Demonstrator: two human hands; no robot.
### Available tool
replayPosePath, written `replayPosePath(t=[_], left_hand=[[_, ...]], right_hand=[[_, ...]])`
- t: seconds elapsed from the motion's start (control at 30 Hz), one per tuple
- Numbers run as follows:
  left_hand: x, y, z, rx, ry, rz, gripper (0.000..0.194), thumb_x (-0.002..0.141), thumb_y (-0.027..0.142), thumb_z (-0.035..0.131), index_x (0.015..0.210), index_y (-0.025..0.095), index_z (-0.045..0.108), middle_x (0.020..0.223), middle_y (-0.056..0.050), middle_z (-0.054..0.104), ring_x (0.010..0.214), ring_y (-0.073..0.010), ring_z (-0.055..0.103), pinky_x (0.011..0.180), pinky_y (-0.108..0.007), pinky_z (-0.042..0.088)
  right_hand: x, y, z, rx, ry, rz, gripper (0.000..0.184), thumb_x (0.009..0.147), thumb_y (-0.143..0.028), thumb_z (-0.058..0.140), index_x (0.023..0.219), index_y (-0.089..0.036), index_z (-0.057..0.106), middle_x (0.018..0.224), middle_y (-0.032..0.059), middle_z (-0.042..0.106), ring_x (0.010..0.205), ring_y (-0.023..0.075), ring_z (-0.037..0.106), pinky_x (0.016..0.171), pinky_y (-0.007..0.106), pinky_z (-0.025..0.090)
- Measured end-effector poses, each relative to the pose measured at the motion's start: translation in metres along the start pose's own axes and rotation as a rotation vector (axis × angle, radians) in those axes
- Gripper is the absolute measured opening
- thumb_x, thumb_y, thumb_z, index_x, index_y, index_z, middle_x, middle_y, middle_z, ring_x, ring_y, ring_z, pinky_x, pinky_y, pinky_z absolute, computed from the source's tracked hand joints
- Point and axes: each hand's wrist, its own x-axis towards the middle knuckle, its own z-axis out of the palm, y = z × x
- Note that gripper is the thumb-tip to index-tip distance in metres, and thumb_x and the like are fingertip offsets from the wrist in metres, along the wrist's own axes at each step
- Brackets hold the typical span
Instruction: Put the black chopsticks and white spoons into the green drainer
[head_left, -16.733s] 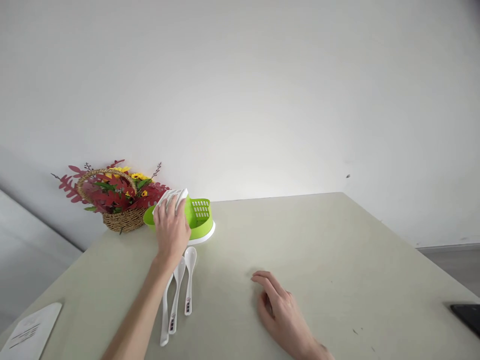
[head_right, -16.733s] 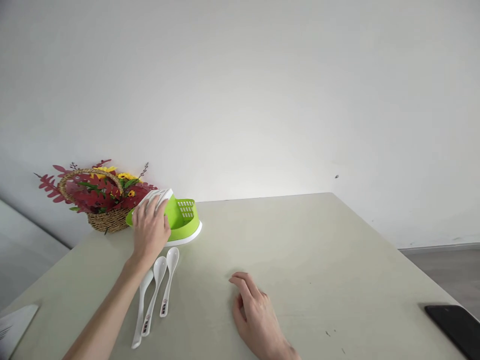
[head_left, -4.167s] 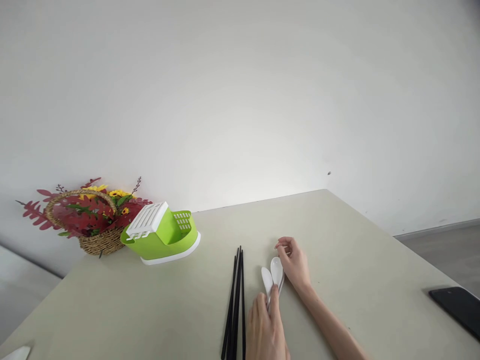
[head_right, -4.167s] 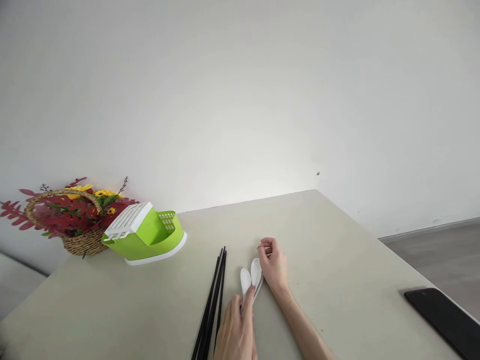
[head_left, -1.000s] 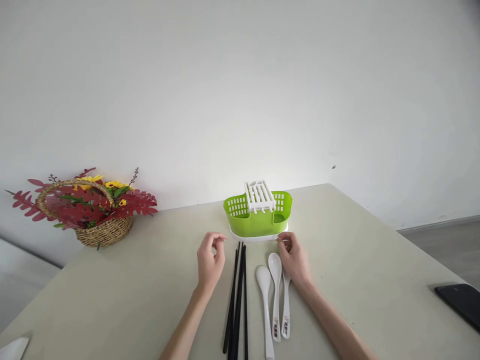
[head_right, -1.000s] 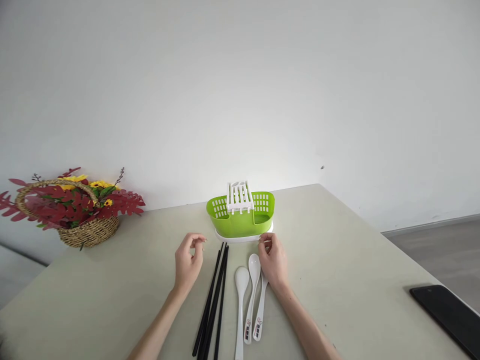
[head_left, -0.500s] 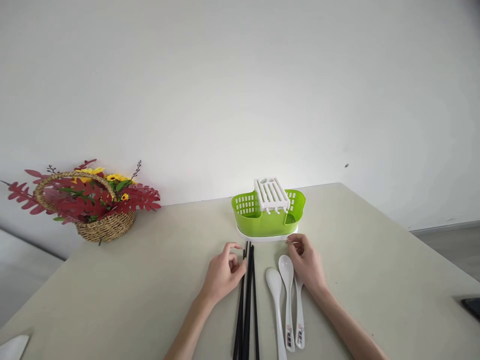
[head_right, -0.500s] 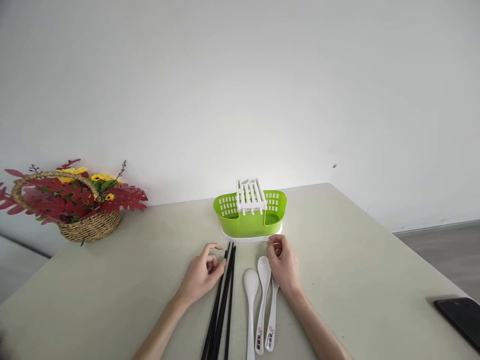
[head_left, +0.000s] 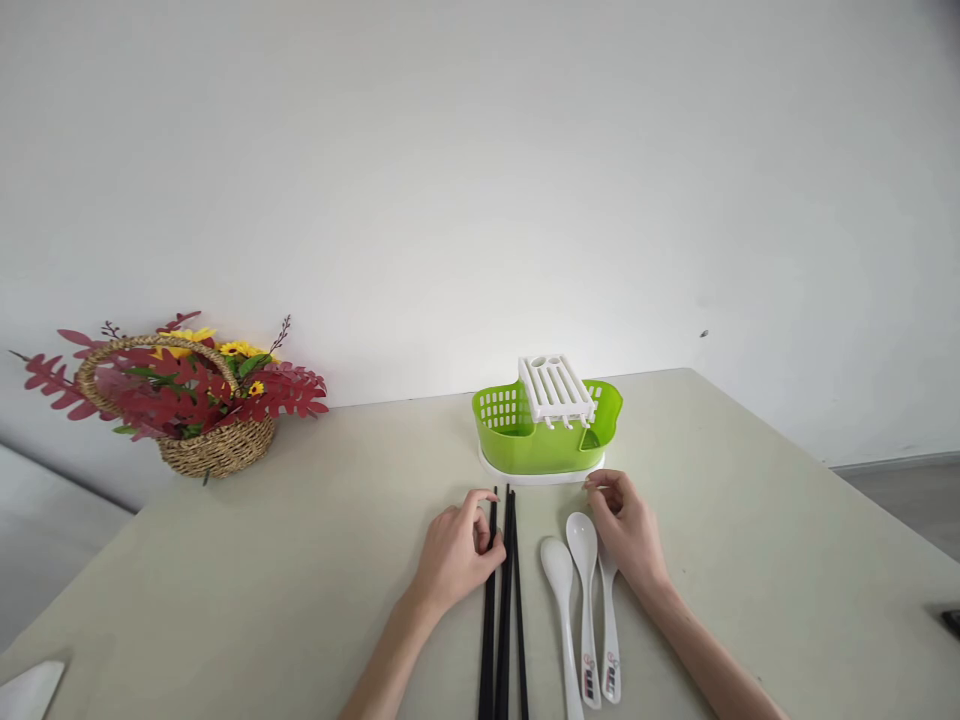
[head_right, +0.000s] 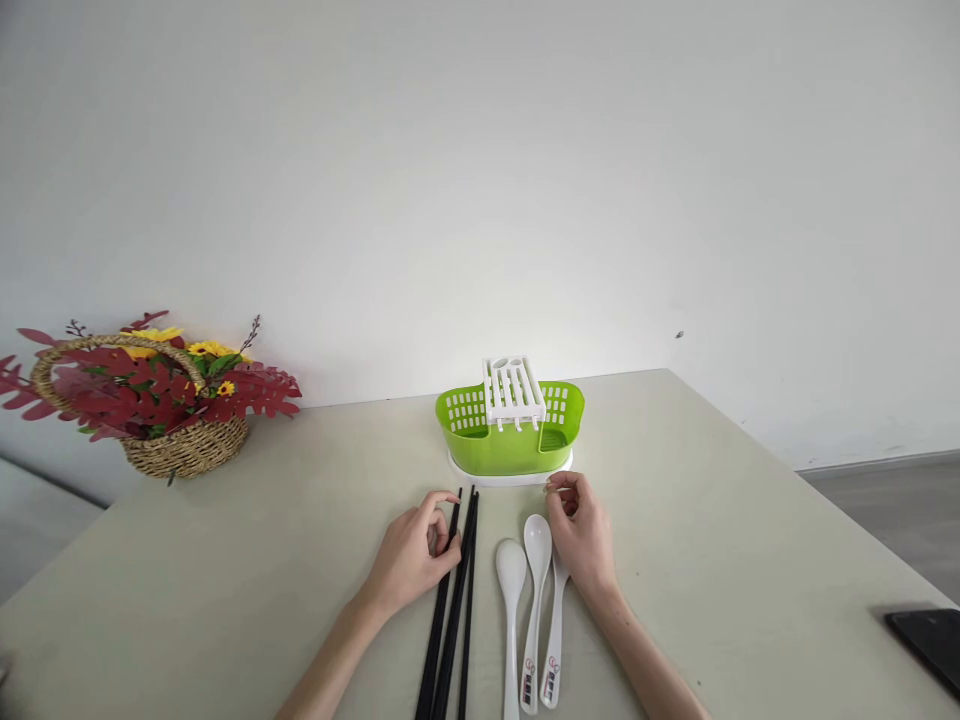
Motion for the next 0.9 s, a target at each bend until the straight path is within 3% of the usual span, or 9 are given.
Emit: replayPosePath(t=[0.53, 0.67, 0.77, 0.9], left_hand=[[0.000, -0.005, -0.002, -0.042, 0.004, 0.005, 0.037, 0.087, 0.019, 0.054, 0.124, 0.026, 0.054, 0.064, 0.009, 0.056, 0.062, -0.0168, 0.059, 0.069, -0.029, 0.047], [-0.002, -0.008, -0.002, 0.081, 0.113, -0.001, 0.012, 0.086, 0.026, 0.059, 0.096, 0.025, 0.053, 0.061, 0.008, 0.051, 0.057, -0.0162, 0.051, 0.078, -0.034, 0.047], [-0.004, -0.007, -0.002, 0.228, 0.164, 0.013, 0.028, 0.089, 0.033, 0.061, 0.071, 0.024, 0.041, 0.060, 0.005, 0.052, 0.057, -0.0162, 0.051, 0.079, -0.037, 0.044], [-0.004, -0.005, -0.004, 0.303, 0.150, 0.044, 0.039, 0.095, 0.032, 0.055, 0.062, 0.023, 0.036, 0.059, 0.002, 0.057, 0.065, -0.0192, 0.057, 0.079, -0.038, 0.041]], right_hand=[[0.001, 0.002, 0.000, 0.020, -0.004, 0.000, 0.025, 0.084, -0.044, 0.059, 0.099, -0.025, 0.064, 0.085, 0.0018, 0.072, 0.076, 0.0219, 0.066, 0.070, 0.033, 0.051], [0.001, 0.001, 0.000, 0.023, -0.005, 0.003, 0.027, 0.085, -0.047, 0.059, 0.099, -0.025, 0.064, 0.081, 0.0008, 0.071, 0.073, 0.0216, 0.065, 0.069, 0.033, 0.050], [0.001, 0.000, 0.001, 0.026, -0.008, 0.000, 0.027, 0.085, -0.048, 0.059, 0.098, -0.025, 0.064, 0.082, 0.0009, 0.071, 0.073, 0.0215, 0.065, 0.070, 0.033, 0.050], [0.001, 0.000, 0.001, 0.028, -0.009, -0.002, 0.027, 0.086, -0.048, 0.059, 0.098, -0.024, 0.064, 0.083, 0.0016, 0.071, 0.074, 0.0216, 0.065, 0.070, 0.033, 0.050]])
